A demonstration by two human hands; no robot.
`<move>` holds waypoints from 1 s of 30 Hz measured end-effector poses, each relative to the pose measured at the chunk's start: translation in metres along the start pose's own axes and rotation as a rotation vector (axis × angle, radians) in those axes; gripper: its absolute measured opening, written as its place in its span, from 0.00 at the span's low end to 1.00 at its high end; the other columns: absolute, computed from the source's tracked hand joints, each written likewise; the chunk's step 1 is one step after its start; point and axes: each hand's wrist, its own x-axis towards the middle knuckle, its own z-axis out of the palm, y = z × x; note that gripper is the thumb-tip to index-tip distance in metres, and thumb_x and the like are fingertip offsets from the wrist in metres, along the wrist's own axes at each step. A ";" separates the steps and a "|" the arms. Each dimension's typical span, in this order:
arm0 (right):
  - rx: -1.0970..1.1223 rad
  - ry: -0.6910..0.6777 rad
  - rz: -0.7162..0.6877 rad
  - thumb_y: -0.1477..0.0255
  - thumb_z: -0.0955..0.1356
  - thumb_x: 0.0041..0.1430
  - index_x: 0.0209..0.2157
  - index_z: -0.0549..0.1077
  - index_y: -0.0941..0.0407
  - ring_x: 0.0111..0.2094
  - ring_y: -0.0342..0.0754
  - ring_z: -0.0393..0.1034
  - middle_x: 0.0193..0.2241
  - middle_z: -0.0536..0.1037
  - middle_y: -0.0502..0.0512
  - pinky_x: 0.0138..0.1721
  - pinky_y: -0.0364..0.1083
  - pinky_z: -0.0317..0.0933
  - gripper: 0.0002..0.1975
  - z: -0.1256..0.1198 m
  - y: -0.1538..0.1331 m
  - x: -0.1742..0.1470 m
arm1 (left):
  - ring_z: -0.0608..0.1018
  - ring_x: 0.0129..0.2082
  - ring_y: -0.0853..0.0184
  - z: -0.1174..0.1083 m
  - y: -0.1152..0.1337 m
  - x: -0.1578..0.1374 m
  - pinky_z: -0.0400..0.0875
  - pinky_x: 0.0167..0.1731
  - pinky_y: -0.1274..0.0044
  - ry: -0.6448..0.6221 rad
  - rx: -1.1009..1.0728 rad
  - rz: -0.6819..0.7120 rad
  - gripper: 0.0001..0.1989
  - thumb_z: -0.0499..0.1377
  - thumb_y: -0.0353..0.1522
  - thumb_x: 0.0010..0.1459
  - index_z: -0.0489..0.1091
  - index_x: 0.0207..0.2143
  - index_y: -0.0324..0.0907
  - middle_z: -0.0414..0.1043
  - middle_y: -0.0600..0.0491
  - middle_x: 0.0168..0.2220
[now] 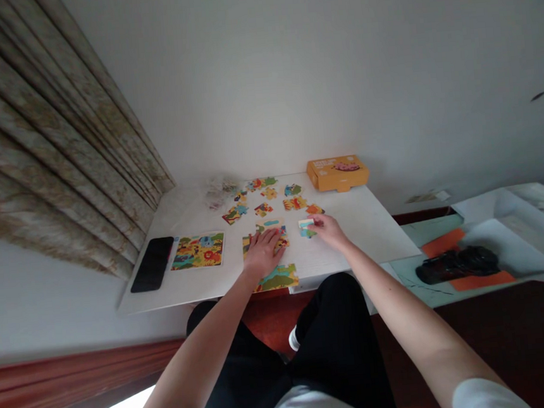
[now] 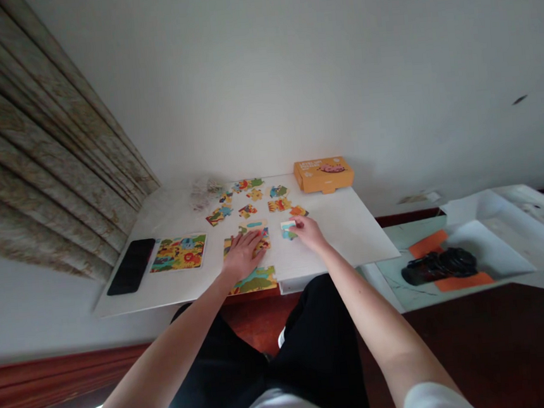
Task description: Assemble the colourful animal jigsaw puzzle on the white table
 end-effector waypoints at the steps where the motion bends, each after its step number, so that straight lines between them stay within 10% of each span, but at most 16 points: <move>1: 0.039 0.026 0.002 0.54 0.76 0.48 0.40 0.80 0.54 0.35 0.52 0.76 0.34 0.83 0.55 0.42 0.51 0.70 0.22 -0.003 0.001 0.003 | 0.65 0.71 0.57 0.000 0.000 0.000 0.53 0.72 0.55 0.001 0.001 0.000 0.25 0.53 0.41 0.72 0.65 0.68 0.49 0.64 0.49 0.70; 9: -0.021 0.402 0.131 0.49 0.73 0.49 0.40 0.78 0.56 0.32 0.52 0.73 0.28 0.79 0.53 0.36 0.51 0.69 0.26 -0.037 0.018 0.054 | 0.66 0.70 0.56 0.001 0.001 0.000 0.55 0.72 0.55 0.025 -0.001 0.007 0.24 0.54 0.40 0.72 0.67 0.67 0.47 0.66 0.47 0.69; 21: -0.663 0.087 -0.115 0.67 0.70 0.63 0.48 0.79 0.55 0.54 0.61 0.73 0.49 0.80 0.66 0.59 0.57 0.63 0.14 0.003 -0.023 0.098 | 0.68 0.68 0.55 -0.002 0.007 -0.001 0.55 0.71 0.54 0.049 -0.016 -0.023 0.22 0.57 0.37 0.70 0.70 0.64 0.48 0.69 0.48 0.67; 30: -0.549 -0.159 -0.032 0.70 0.83 0.38 0.53 0.78 0.49 0.58 0.68 0.70 0.50 0.81 0.64 0.60 0.68 0.59 0.36 0.050 -0.039 0.189 | 0.70 0.67 0.56 -0.007 0.010 -0.002 0.56 0.71 0.55 0.042 -0.061 -0.037 0.21 0.60 0.35 0.66 0.72 0.61 0.48 0.70 0.49 0.66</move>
